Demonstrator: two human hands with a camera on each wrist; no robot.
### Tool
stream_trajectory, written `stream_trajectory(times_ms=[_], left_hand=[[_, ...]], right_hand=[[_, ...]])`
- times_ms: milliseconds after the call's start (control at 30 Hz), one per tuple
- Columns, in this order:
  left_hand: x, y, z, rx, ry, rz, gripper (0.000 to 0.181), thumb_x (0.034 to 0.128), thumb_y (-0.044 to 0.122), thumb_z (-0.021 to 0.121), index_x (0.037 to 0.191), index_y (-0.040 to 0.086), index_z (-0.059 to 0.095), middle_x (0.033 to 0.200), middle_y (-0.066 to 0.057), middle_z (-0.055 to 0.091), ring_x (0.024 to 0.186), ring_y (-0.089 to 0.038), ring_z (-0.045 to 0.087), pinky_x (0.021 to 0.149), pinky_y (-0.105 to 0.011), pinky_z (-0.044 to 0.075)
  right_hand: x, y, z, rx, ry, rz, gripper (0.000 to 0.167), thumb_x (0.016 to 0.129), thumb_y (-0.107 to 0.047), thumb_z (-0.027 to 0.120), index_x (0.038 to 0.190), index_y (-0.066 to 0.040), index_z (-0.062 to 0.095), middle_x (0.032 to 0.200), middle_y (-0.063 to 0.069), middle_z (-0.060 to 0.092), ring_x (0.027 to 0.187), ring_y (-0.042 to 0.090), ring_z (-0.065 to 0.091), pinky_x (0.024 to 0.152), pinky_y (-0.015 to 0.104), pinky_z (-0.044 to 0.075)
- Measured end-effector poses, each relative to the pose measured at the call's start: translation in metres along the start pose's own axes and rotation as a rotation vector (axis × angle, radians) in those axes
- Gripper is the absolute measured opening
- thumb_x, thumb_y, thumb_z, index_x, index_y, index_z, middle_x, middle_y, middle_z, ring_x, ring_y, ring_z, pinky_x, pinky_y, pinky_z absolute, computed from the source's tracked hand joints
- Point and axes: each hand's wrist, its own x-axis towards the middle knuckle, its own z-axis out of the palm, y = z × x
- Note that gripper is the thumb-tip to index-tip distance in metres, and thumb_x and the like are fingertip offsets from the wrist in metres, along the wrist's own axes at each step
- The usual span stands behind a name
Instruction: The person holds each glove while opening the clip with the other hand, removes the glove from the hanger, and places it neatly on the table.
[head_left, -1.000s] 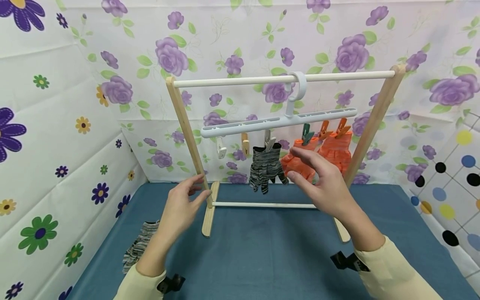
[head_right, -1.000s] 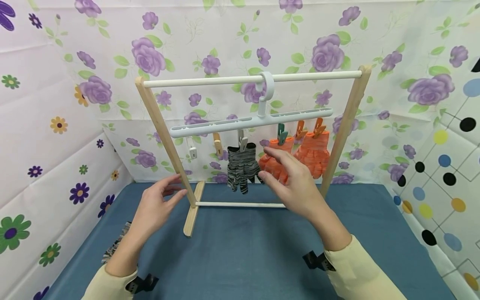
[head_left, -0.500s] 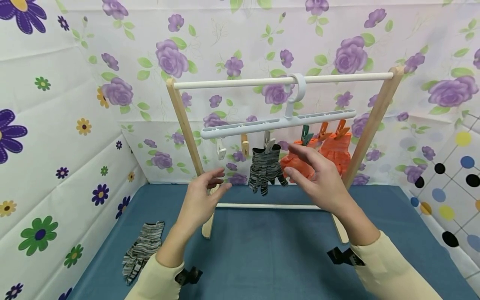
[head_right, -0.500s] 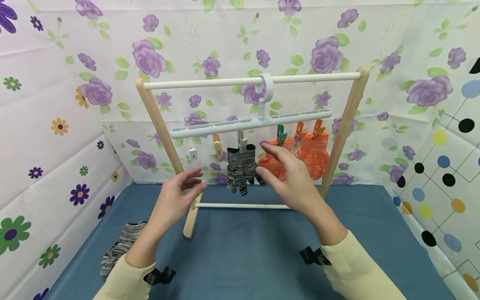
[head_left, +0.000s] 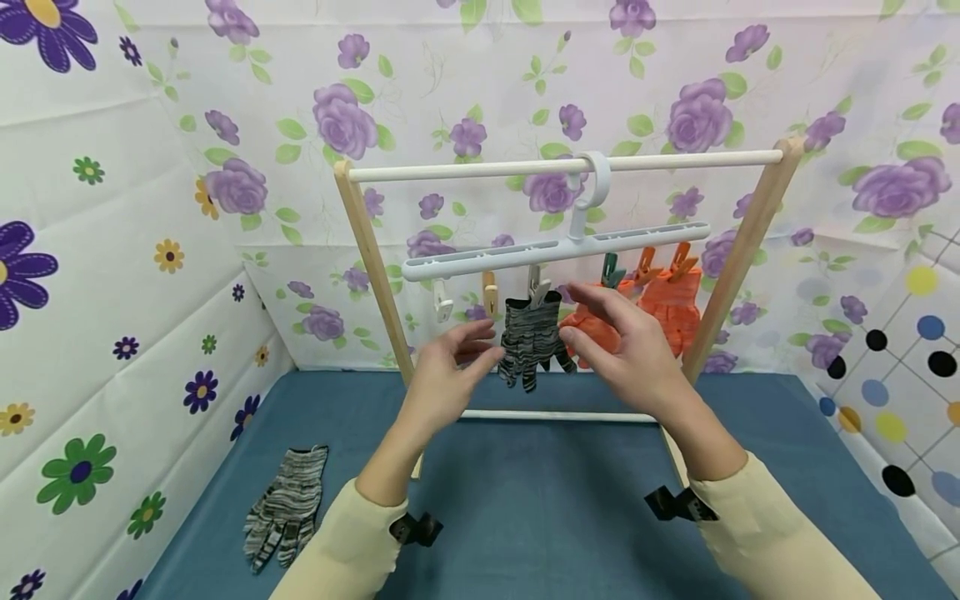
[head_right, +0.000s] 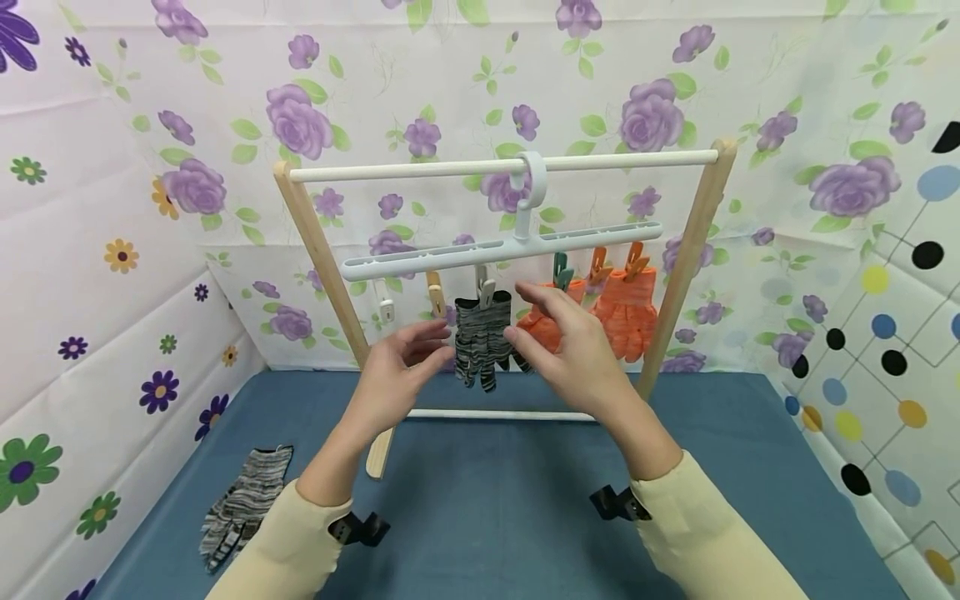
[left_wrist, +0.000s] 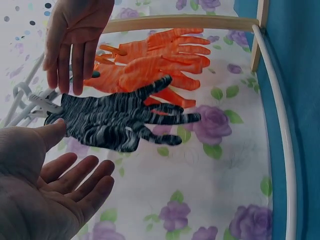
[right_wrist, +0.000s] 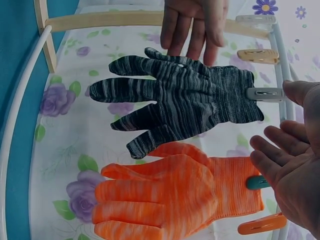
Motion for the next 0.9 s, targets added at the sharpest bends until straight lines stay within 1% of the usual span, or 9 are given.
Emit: stream_trajectory(times_ms=[100,233,433,533,600,767,900], left_hand=[[0.005,0.001,0.005,-0.025,-0.015,0.014,0.047,0.1051,0.030,0.072,0.147,0.011,0.063,0.134,-0.003,0.070,0.116,-0.019,0.071,0.097,-0.041,0.058],[0.011,0.001,0.011,-0.030,-0.026,0.028,0.046,0.1064,0.033,0.069,0.146,0.010,0.064,0.135,-0.004,0.070,0.117,-0.019,0.070,0.097,-0.040,0.058],[0.019,0.001,0.018,-0.074,-0.003,0.028,0.046,0.1065,0.032,0.069,0.143,0.004,0.065,0.135,-0.009,0.070,0.117,-0.022,0.070,0.097,-0.042,0.058],[0.022,0.002,0.021,-0.109,0.011,0.026,0.044,0.1066,0.028,0.069,0.141,0.001,0.066,0.131,-0.012,0.072,0.115,-0.023,0.071,0.096,-0.042,0.058],[0.024,0.002,0.023,-0.130,0.020,0.025,0.041,0.1066,0.026,0.070,0.138,0.000,0.067,0.125,-0.012,0.073,0.111,-0.023,0.071,0.094,-0.041,0.058],[0.025,0.004,0.026,-0.149,0.045,0.030,0.033,0.1062,0.022,0.070,0.129,-0.001,0.072,0.108,-0.010,0.074,0.095,-0.020,0.069,0.082,-0.033,0.057],[0.025,0.005,0.027,-0.151,0.057,0.034,0.028,0.1063,0.020,0.070,0.124,-0.001,0.075,0.103,-0.009,0.073,0.088,-0.018,0.066,0.076,-0.029,0.053]], right_hand=[[0.002,0.000,0.000,-0.003,0.001,0.014,0.058,0.100,-0.017,0.078,0.154,-0.010,0.056,0.151,0.007,0.059,0.139,0.027,0.056,0.111,0.053,0.047],[0.005,-0.001,0.001,-0.010,0.008,0.008,0.058,0.100,-0.017,0.078,0.153,-0.009,0.057,0.150,0.007,0.061,0.137,0.027,0.058,0.110,0.051,0.048],[0.010,-0.001,0.003,0.013,-0.002,0.000,0.056,0.101,-0.016,0.076,0.152,-0.006,0.056,0.151,0.010,0.060,0.139,0.028,0.056,0.112,0.050,0.046],[0.012,0.000,0.003,0.029,-0.007,0.004,0.056,0.102,-0.016,0.076,0.153,-0.005,0.055,0.152,0.011,0.059,0.140,0.029,0.056,0.113,0.050,0.046],[0.014,0.000,0.004,0.042,-0.011,0.012,0.056,0.102,-0.016,0.075,0.153,-0.005,0.055,0.152,0.010,0.058,0.141,0.028,0.055,0.113,0.050,0.045],[0.020,0.001,0.007,0.075,-0.026,0.038,0.056,0.104,-0.019,0.073,0.155,-0.007,0.054,0.153,0.009,0.057,0.142,0.026,0.054,0.115,0.048,0.044],[0.024,0.002,0.009,0.110,-0.041,0.053,0.055,0.105,-0.018,0.071,0.155,-0.006,0.052,0.154,0.010,0.056,0.142,0.028,0.054,0.115,0.049,0.044]])
